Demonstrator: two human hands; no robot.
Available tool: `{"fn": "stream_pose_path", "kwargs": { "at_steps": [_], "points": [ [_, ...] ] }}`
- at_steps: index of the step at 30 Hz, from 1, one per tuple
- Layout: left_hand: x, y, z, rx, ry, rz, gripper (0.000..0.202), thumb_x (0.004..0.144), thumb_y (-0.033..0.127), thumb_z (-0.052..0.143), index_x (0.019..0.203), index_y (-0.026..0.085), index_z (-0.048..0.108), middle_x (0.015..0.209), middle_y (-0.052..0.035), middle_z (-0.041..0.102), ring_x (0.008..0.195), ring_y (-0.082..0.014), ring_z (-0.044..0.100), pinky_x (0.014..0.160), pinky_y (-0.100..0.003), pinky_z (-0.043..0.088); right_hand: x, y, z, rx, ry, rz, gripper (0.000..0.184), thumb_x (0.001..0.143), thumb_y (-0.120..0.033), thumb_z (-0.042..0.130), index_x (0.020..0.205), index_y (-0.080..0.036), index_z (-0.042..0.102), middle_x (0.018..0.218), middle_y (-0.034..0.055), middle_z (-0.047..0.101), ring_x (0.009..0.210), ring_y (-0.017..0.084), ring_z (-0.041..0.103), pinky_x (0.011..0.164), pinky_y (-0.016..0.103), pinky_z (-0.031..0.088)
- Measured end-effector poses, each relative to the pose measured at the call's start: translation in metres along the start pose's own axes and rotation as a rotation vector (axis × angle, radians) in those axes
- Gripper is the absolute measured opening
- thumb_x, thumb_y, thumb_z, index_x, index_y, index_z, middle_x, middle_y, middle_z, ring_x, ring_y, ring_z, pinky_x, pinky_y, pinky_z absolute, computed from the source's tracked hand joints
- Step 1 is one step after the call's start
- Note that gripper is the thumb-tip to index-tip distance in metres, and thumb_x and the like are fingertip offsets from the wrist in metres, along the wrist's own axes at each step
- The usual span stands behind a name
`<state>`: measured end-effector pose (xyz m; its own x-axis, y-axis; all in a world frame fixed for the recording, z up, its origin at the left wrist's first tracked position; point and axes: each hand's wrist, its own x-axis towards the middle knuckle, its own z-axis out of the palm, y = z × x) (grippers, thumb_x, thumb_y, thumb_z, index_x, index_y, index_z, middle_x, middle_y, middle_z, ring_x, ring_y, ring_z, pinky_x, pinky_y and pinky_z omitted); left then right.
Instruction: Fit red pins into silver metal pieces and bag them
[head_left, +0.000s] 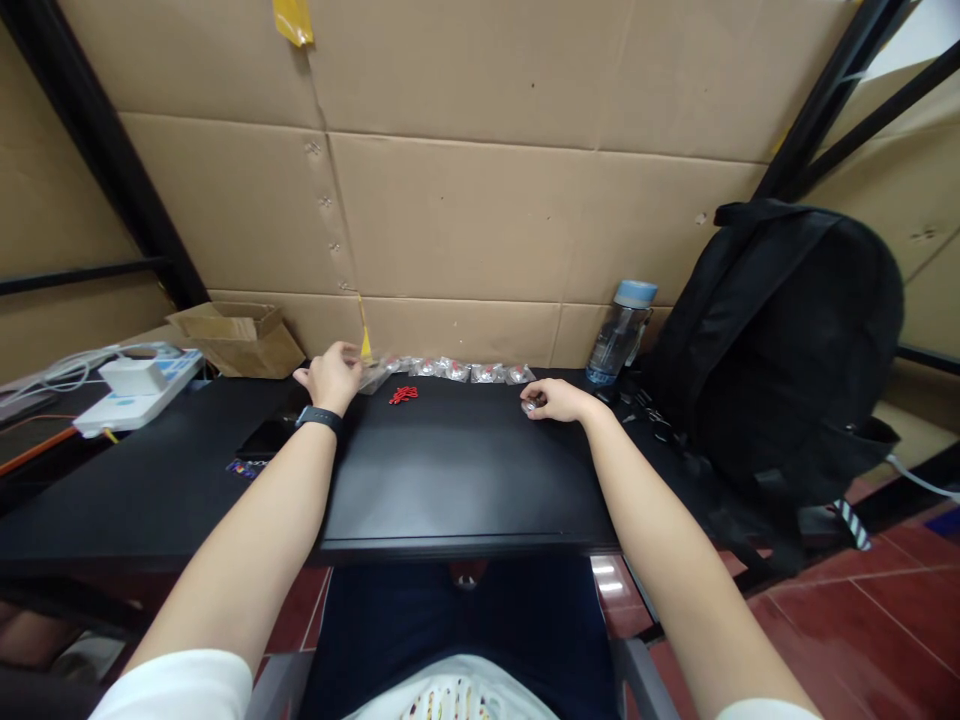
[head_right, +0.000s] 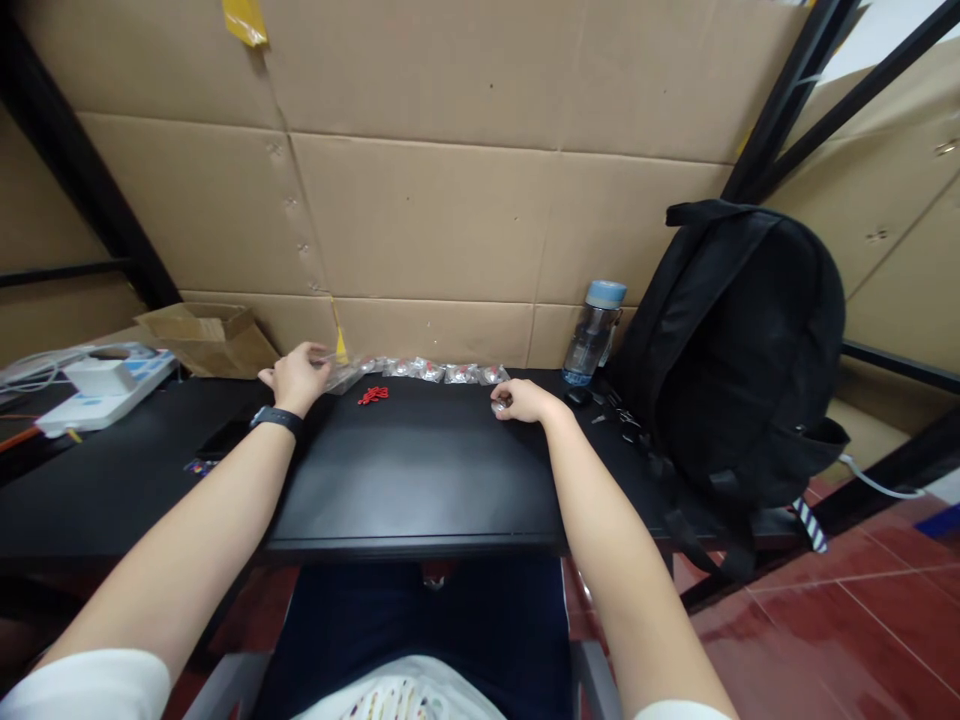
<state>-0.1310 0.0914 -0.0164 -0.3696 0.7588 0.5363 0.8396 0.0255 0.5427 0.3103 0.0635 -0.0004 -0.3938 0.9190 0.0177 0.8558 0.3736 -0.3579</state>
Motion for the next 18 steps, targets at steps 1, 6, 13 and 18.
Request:
{"fn": "stream_pose_path", "kwargs": {
  "at_steps": [1,6,13,18],
  "points": [
    [0.0,0.004,-0.005,-0.021,0.05,-0.007,0.026,0.086,0.028,0.06,0.112,0.028,0.066,0.103,-0.0066,0.078,0.113,-0.0318,0.065,0.1,-0.05,0.028,0.0,-0.001,0.0,0.003,-0.002,0.001,0.042,0.073,-0.023,0.08,0.115,-0.019,0.073,0.107,0.0055,0.076,0.093,0.02,0.071,0.084,0.027,0.051],
    [-0.005,0.043,-0.03,-0.255,0.248,0.21,0.031,0.089,0.026,0.058,0.12,0.025,0.058,0.105,-0.0038,0.073,0.105,-0.023,0.067,0.099,-0.039,0.04,-0.001,-0.003,0.0,0.004,-0.01,-0.005,0.041,0.075,-0.022,0.078,0.115,-0.018,0.073,0.107,0.0059,0.076,0.096,0.021,0.071,0.086,0.027,0.051],
    [-0.061,0.103,0.001,-0.406,-0.497,0.812,0.046,0.084,0.021,0.058,0.129,0.027,0.06,0.095,-0.0016,0.074,0.089,-0.0198,0.07,0.09,-0.031,0.05,-0.002,-0.001,0.001,0.026,0.008,-0.016,0.039,0.074,-0.023,0.078,0.112,-0.019,0.074,0.106,0.0058,0.077,0.092,0.021,0.071,0.084,0.028,0.052],
    [-0.077,0.111,0.014,-0.466,-0.757,0.878,0.066,0.085,0.037,0.065,0.148,0.028,0.046,0.108,-0.0044,0.074,0.095,-0.0217,0.07,0.087,-0.031,0.053,-0.003,-0.003,0.0,0.052,0.005,-0.002,0.04,0.074,-0.021,0.078,0.114,-0.019,0.074,0.106,0.0055,0.077,0.093,0.02,0.071,0.084,0.027,0.052]
  ]
}}
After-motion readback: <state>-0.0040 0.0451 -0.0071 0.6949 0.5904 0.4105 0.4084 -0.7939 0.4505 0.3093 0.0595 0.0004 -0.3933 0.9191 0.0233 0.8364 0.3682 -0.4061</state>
